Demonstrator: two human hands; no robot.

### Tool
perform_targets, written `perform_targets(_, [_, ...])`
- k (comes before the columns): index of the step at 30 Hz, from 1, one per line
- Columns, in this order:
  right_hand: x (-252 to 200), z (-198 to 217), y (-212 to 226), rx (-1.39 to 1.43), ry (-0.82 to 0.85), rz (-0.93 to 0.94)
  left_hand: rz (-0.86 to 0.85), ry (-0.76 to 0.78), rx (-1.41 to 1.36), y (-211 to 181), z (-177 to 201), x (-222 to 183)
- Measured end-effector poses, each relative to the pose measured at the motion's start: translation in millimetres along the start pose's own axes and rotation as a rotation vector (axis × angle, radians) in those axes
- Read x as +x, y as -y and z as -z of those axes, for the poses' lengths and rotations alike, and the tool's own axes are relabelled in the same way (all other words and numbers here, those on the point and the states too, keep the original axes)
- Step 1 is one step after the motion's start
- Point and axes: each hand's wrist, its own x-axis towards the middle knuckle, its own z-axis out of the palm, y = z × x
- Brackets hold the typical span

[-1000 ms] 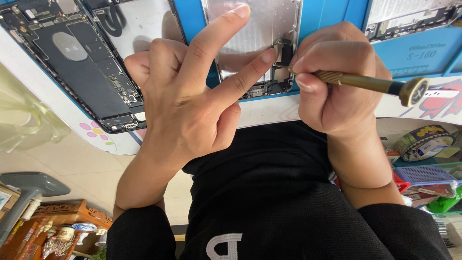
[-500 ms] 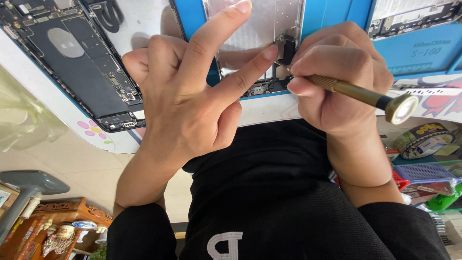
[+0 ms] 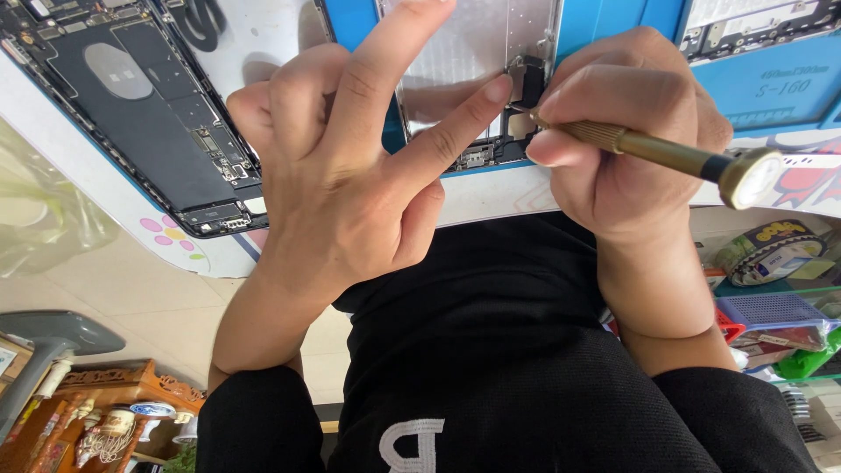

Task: Disassembling and repairing multiple mobile phones using specialized tools on a repair mat.

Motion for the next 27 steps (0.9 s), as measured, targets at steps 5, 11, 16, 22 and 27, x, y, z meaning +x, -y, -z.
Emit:
perform_targets(5, [-1,-2,-4,0.054,-0.015,0.012,0.013,0.017,-0.019,0,0,-4])
perform_targets(11, [0,-1,1,-0.010,0.018,0.005,0.010,0.004,-0.020,0,0,-9])
perform_targets(16, [-1,-1,1,-0.054,0.021,0.022,0.009,0.010,-0.024,0,1,-8])
perform_targets(22, [-7,-2,-7,0.117,-0.026,-0.005,0.014,0.023,-0.023,0,3,-9])
perform_targets(27, [2,3,-1,0.197,-0.023,-0.034,-0.016,-0.050,-0.072,0,2,-1])
